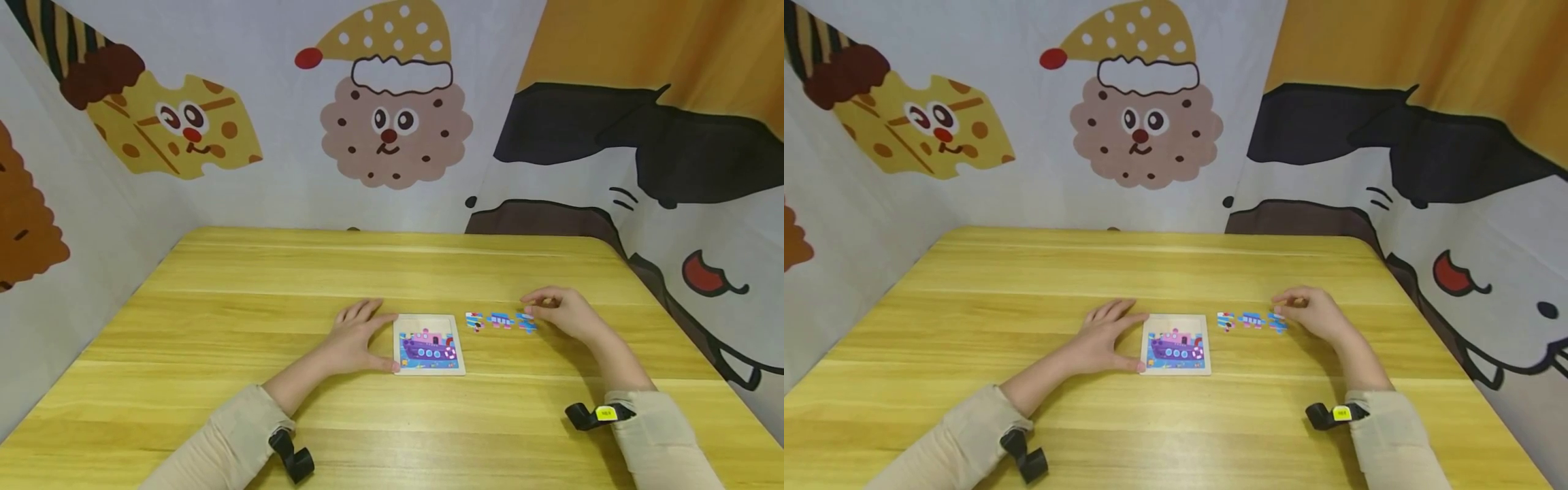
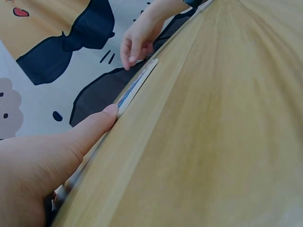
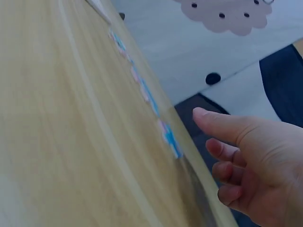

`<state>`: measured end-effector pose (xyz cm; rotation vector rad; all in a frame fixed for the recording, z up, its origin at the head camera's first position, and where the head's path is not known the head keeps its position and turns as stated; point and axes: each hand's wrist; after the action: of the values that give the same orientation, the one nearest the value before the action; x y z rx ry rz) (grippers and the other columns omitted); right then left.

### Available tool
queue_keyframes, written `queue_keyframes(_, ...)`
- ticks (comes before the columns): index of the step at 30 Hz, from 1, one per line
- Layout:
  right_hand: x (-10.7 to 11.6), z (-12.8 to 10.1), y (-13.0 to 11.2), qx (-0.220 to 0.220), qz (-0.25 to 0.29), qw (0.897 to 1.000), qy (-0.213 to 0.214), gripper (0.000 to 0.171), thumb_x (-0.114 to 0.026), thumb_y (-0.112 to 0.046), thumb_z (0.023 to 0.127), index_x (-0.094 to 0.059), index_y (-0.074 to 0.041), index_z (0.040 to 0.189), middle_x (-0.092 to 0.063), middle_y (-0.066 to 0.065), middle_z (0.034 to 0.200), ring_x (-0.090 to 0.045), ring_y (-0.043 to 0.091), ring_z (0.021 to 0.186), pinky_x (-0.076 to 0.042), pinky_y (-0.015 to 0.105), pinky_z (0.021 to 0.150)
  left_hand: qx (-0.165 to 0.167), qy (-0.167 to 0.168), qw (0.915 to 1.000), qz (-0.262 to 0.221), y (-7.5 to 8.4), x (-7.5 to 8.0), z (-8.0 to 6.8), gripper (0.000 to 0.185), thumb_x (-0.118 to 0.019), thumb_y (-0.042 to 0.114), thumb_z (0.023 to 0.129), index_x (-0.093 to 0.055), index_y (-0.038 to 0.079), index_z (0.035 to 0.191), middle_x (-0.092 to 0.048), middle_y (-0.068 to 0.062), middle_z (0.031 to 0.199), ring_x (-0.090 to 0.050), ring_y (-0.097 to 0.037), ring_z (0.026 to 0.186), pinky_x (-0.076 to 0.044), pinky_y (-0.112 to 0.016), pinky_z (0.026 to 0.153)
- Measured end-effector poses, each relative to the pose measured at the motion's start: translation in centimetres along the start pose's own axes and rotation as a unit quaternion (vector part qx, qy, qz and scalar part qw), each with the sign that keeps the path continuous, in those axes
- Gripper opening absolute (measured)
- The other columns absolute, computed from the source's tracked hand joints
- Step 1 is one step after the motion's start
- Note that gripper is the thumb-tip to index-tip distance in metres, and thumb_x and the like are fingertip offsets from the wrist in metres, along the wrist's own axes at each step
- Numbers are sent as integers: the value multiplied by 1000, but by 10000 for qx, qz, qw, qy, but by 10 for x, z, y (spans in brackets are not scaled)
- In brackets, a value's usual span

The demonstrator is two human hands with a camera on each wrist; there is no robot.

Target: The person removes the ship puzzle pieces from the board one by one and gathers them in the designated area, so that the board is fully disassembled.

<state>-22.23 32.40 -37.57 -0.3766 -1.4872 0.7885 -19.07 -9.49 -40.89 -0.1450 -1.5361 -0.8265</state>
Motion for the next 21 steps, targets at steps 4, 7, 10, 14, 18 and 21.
queue_keyframes(4, -2, 2, -13, 91, -50, 9997, 199, 30, -70, -23, 90, -69, -4, 112, -59, 9, 90, -43, 16, 59, -36, 27, 48, -16, 15, 10000, 7, 0, 0, 0, 98, -65, 73, 70, -38, 21, 148, -17, -15, 156, -12, -38, 141, -7, -58, 109)
queue_keyframes(7, -5, 3, -23, 152, 67, 9996, 250, 31, -70, -23, 89, -69, -3, 113, -59, 9, 89, -43, 16, 58, -36, 27, 48, -26, 19, 10000, 18, 0, 0, 0, 98, -65, 73, 70, -38, 21, 148, -18, -15, 156, -12, -38, 141, -7, -58, 109)
queue_keyframes(10, -8, 2, -32, 191, 203, 9992, 284, 33, -69, -23, 90, -67, -2, 115, -59, 10, 89, -44, 16, 59, -36, 27, 48, -30, 15, 10000, 21, 0, 0, 0, 98, -65, 74, 70, -38, 21, 148, -17, -15, 156, -12, -38, 141, -7, -58, 109)
queue_keyframes(14, -13, 2, -45, 239, 307, 9987, 344, 35, -69, -23, 90, -66, -1, 117, -60, 10, 91, -45, 16, 59, -37, 26, 46, -29, 13, 10000, 8, 1, 1, -1, 98, -65, 73, 70, -38, 21, 148, -18, -16, 156, -12, -38, 141, -7, -58, 109)
queue_keyframes(18, -19, 1, -58, 345, 409, 9977, 421, 32, -70, -19, 89, -67, -1, 116, -60, 9, 89, -45, 16, 58, -37, 25, 46, -33, 21, 10000, -13, 1, 1, -1, 98, -66, 73, 70, -39, 20, 148, -18, -16, 156, -12, -38, 141, -8, -58, 109)
queue_keyframes(21, -24, 0, -67, 452, 518, 9968, 407, 31, -70, -16, 89, -67, 0, 115, -60, 9, 87, -46, 16, 59, -37, 24, 48, -38, 28, 10000, -35, 1, 1, -1, 98, -66, 72, 70, -39, 20, 148, -18, -16, 156, -13, -39, 141, -8, -58, 109)
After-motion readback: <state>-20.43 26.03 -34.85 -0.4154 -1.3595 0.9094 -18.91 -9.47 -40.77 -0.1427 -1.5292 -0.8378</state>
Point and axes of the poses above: each hand's wrist, its own z-axis towards the middle knuckle, its own x-axis out of the back of the hand, y = z × x
